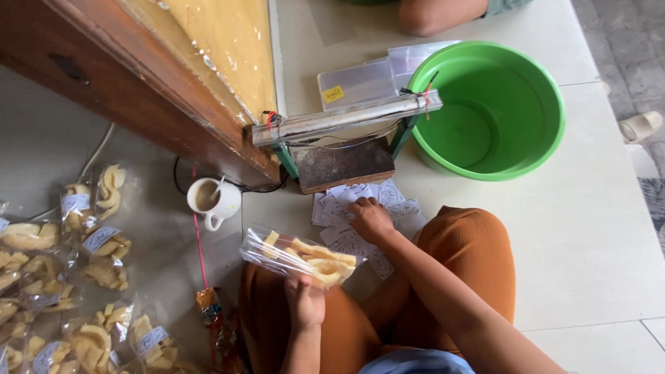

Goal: Packaging individual pastries into plastic bags and sealing them with a heat sealer.

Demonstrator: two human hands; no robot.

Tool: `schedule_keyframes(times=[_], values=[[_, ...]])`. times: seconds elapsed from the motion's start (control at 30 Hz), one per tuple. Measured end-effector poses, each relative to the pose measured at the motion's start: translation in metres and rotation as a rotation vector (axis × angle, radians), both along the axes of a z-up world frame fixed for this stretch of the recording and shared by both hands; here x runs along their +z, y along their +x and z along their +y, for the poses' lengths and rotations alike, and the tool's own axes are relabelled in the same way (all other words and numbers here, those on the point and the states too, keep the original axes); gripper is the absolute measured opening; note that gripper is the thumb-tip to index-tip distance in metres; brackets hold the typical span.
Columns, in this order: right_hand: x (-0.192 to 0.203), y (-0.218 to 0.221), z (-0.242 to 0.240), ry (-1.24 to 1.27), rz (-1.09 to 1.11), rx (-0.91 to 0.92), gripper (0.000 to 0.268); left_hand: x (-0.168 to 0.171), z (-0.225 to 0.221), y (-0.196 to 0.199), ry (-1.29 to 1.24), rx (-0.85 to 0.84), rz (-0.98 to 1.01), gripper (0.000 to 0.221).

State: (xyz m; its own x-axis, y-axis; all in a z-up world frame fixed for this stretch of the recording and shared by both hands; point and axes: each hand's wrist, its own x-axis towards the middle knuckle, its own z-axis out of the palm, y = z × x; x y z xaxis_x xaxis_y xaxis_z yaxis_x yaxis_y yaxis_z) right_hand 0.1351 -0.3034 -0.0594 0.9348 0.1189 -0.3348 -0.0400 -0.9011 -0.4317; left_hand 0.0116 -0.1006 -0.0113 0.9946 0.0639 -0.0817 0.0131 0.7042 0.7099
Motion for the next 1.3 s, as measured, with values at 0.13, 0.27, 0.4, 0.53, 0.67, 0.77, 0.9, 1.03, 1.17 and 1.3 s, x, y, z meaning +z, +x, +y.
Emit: schedule_keyframes(times=[0.13, 0.27, 0.4, 0.53, 0.67, 0.77, 0.9, 1.03, 1.17, 1.3], values=[[-0.040, 0.013, 0.028, -0.175, -0.062, -0.005, 0.044, 0.003, -0.005, -0.003, 0.076, -0.090, -0.010, 0.101], [-0.043, 0.016, 0.017, -0.123, -0.038, 0.009, 0.047, 0.036, -0.007, -0.005, 0.448, -0.204, -0.108, 0.094], [-0.027, 0.006, -0.004, 0.069, -0.319, -0.101, 0.052, 0.052, -0.017, -0.012, 0.373, -0.354, -0.282, 0.066], [0.012, -0.007, -0.039, 0.302, -0.250, -0.343, 0.022, 0.068, -0.016, -0.009, 0.653, -0.344, -0.545, 0.070], [0.062, -0.051, -0.100, 0.344, -0.123, -0.383, 0.022, 0.058, -0.021, -0.013, 0.755, -0.261, -0.621, 0.096], [0.051, -0.108, -0.186, 0.244, -0.308, -0.594, 0.029, 0.065, -0.022, -0.011, 0.792, -0.289, -0.630, 0.088], [-0.046, -0.211, -0.293, -0.009, -0.299, -1.088, 0.048, 0.053, -0.025, -0.014, 0.729, -0.384, -0.535, 0.085], [-0.167, -0.323, -0.286, -0.420, -0.307, -1.052, 0.051, 0.042, -0.040, -0.007, 0.563, -0.514, -0.434, 0.066], [-0.141, -0.311, -0.222, -0.355, -0.114, -1.174, 0.045, 0.055, -0.059, 0.025, 0.911, -0.461, -0.570, 0.081], [-0.122, -0.301, -0.226, -0.407, -0.224, -1.107, 0.043, 0.031, -0.078, 0.053, 1.051, -0.435, -0.702, 0.078]])
